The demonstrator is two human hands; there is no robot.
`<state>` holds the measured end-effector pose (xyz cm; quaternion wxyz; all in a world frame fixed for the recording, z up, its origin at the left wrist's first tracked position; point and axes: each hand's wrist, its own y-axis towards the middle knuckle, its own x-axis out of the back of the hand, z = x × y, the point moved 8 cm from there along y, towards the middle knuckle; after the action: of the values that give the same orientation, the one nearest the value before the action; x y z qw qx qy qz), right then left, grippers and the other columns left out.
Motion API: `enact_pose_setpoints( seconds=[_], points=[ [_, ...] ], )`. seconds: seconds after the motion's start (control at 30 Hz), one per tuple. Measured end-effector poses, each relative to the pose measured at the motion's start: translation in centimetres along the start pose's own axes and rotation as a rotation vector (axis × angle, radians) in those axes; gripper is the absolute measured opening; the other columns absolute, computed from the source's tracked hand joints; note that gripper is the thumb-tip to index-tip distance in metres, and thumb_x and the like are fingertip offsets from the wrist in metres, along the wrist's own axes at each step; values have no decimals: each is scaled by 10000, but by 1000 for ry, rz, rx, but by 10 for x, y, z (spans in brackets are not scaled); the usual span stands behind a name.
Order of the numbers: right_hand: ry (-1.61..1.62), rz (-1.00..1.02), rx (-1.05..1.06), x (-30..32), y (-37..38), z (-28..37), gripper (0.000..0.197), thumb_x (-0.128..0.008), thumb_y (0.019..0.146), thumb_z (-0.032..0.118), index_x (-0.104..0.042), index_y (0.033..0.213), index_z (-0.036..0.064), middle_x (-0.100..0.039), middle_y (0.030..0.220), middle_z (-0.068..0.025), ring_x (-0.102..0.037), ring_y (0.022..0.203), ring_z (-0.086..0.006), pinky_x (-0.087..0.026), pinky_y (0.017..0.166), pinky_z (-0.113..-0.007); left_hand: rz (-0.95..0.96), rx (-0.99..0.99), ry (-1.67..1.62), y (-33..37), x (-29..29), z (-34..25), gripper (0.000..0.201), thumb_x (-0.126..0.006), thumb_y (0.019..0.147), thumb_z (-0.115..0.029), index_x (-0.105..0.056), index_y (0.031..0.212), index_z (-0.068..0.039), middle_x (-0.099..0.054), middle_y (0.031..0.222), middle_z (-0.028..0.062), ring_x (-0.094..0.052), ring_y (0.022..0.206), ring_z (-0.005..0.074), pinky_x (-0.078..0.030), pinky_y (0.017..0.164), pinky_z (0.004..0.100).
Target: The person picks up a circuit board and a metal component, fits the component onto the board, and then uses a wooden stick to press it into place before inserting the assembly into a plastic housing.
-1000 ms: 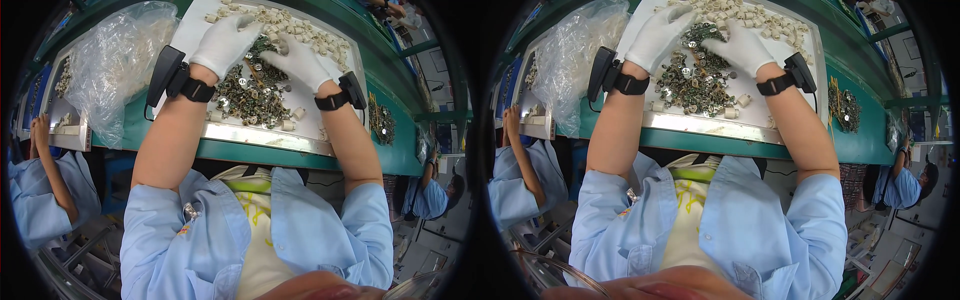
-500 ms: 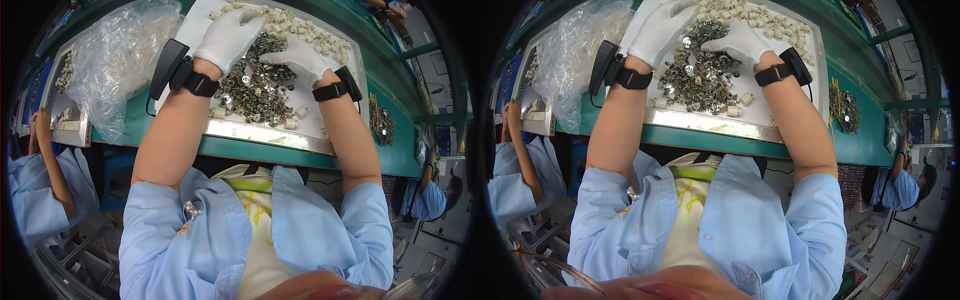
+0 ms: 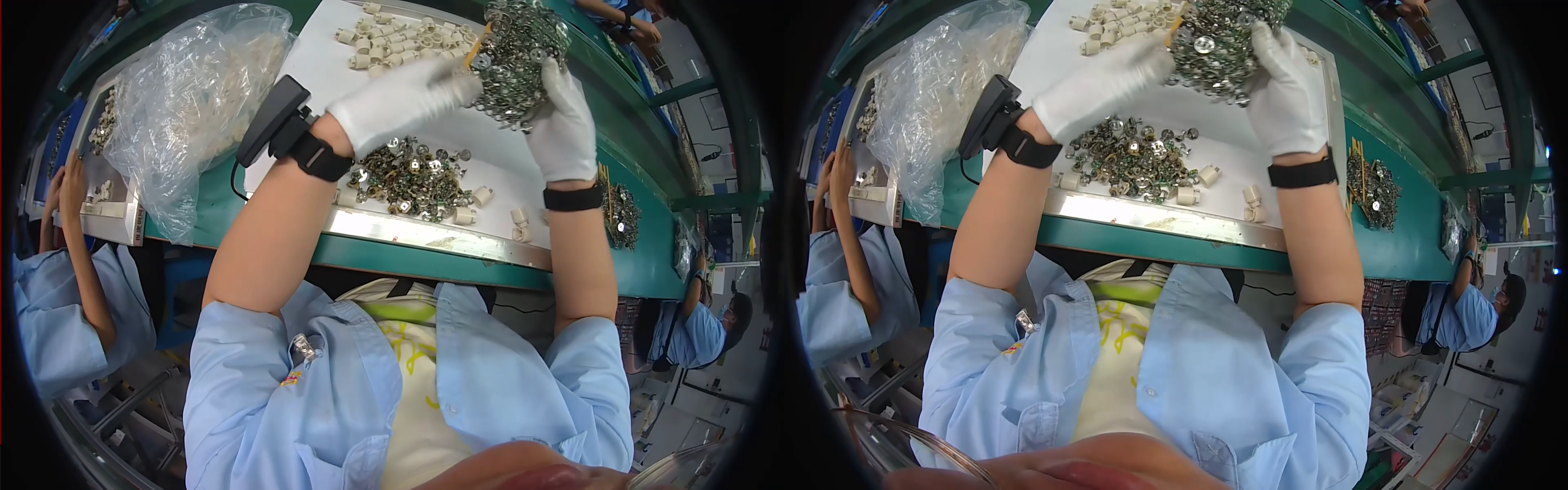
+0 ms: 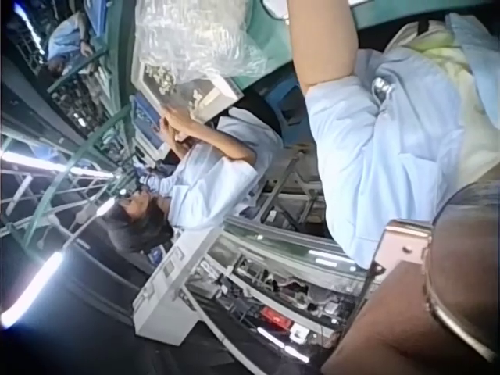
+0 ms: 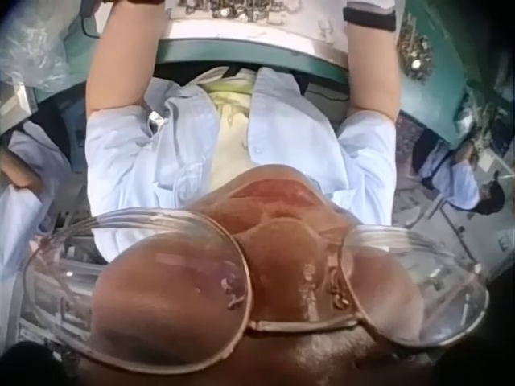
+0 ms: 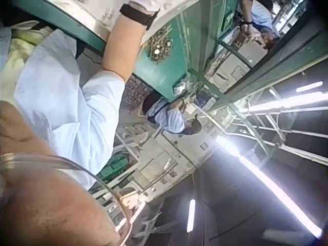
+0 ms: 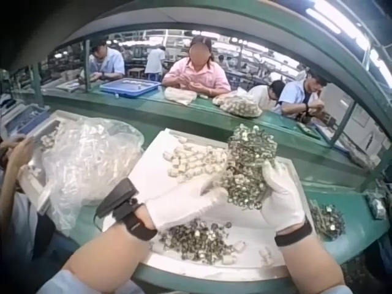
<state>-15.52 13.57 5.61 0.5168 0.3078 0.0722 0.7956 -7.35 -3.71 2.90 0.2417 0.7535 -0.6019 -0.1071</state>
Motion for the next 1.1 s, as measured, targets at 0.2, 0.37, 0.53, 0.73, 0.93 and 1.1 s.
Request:
enact_pose_setpoints(
  seconds=[0.2,0.37,0.53,0.73,0.93,1.1],
  points=[
    [823,84,-147,-39,-14,-1,269,-541,917,204,-531,1099,5,-584,1026,-66,-574,876,-148,-453,768,-273,86,97,-133,-3,-1,-23,462,-625,853,-388,-577,1086,9,-628,921,45,-544,810,102,-437,743,248],
    [793,119,-163,-32,-11,-19,314,-555,915,263,-525,1076,-5,-600,1018,-85,-575,913,-156,-445,828,-287,-107,53,-283,-1,19,-20,363,-663,844,-290,-591,1044,4,-617,884,23,-527,769,76,-437,702,232],
    [313,-205,42,16,-7,-3,394,-488,939,327,-532,1189,26,-575,1128,-90,-527,1036,-169,-404,899,-297,-75,55,-355,4,16,-17,281,-680,832,-223,-617,988,1,-626,855,15,-537,753,65,-441,680,226],
    [72,61,163,-6,-18,23,294,-548,916,246,-585,1094,15,-588,1068,-76,-544,984,-153,-401,880,-279,135,77,-305,-9,-15,-29,181,-685,811,-140,-646,911,6,-644,839,13,-570,776,80,-455,699,221],
    [154,193,171,-29,-31,29,175,-598,888,164,-616,964,7,-613,873,-35,-569,813,-95,-440,738,-214,151,121,-71,-7,-19,-20,264,-702,788,-143,-626,985,16,-643,858,30,-586,790,104,-469,730,230],
    [182,161,-4,-28,-33,23,163,-569,899,127,-571,972,-19,-577,970,-53,-533,886,-103,-408,800,-222,18,79,-368,-5,-10,-19,445,-660,824,-341,-574,1078,15,-630,885,55,-580,776,103,-471,726,228]
  ],
)
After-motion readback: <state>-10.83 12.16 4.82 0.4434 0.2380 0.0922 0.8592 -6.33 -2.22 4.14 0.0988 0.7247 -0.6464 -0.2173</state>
